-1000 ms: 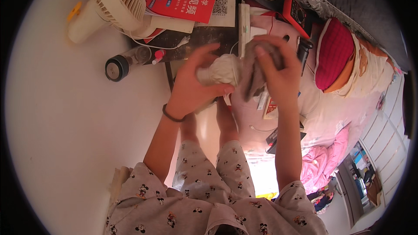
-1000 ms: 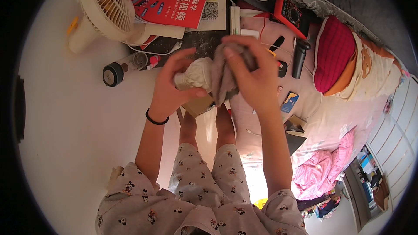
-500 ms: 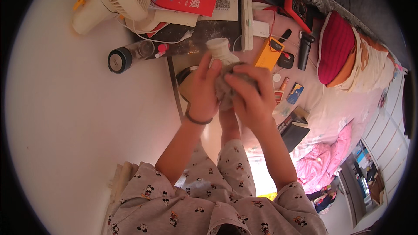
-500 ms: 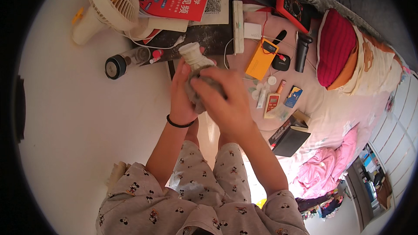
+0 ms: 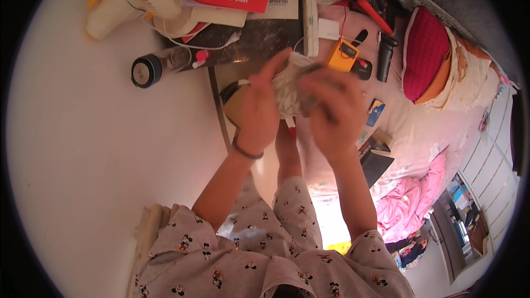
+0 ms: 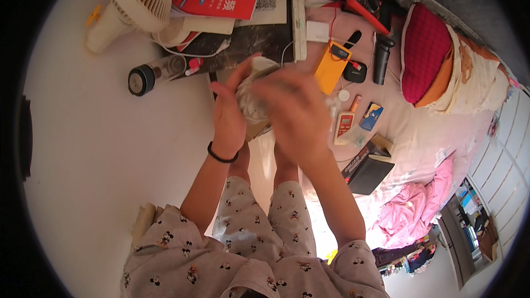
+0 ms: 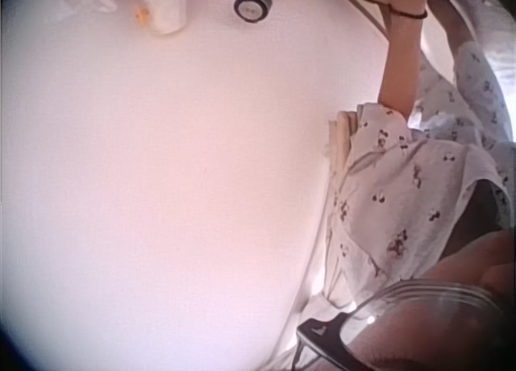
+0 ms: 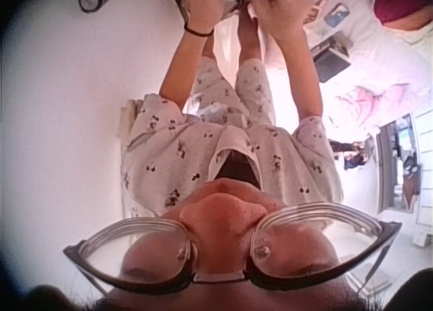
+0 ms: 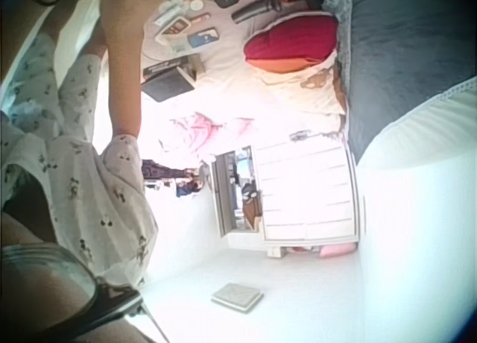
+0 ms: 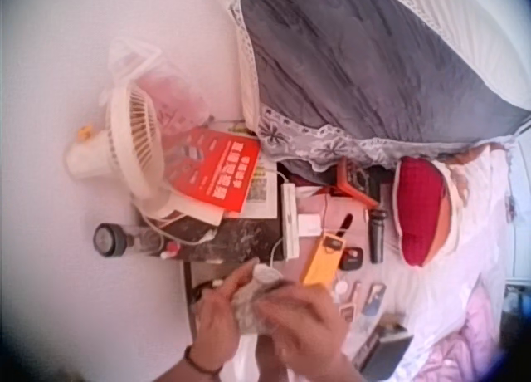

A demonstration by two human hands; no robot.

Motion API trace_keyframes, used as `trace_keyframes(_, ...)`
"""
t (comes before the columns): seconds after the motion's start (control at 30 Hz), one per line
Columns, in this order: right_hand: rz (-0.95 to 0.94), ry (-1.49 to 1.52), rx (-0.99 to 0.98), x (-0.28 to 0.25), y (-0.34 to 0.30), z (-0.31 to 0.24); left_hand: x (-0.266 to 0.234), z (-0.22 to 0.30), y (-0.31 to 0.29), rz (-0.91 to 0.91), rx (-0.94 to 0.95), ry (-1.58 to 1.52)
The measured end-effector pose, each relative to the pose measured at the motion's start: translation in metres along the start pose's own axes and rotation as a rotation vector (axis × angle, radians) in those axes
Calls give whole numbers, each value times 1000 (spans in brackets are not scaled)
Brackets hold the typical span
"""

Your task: The person wipes a multimeter box, a black tablet, a white cylindrical container, a red book, and a black pen using a cloth.

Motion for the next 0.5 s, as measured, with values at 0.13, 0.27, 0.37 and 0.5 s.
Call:
trace_keyframes(0.13,-246,-91,-244,20,4,-15,1,-7,-3,-57,93,316)
trace_keyframes(0.27,-118,-54,-43,6,14,-8,-12,-2,-2,-27,98,449)
trace_keyframes(0.37,-328,-159,-130,16,16,-10,-5,26,-6,-53,275,704)
trace_keyframes(0.5,-330,-85,-72,13,22,-16,-15,23,2,-86,192,767)
Point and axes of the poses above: each hand's wrist, its own y-axis towards the middle knuckle, its own x-axis out of the palm, z = x × y, the point moved 8 cm from there along y, towards the middle knuckle, and after that the axes turned 12 degrees about y, right-handed, at the moved point
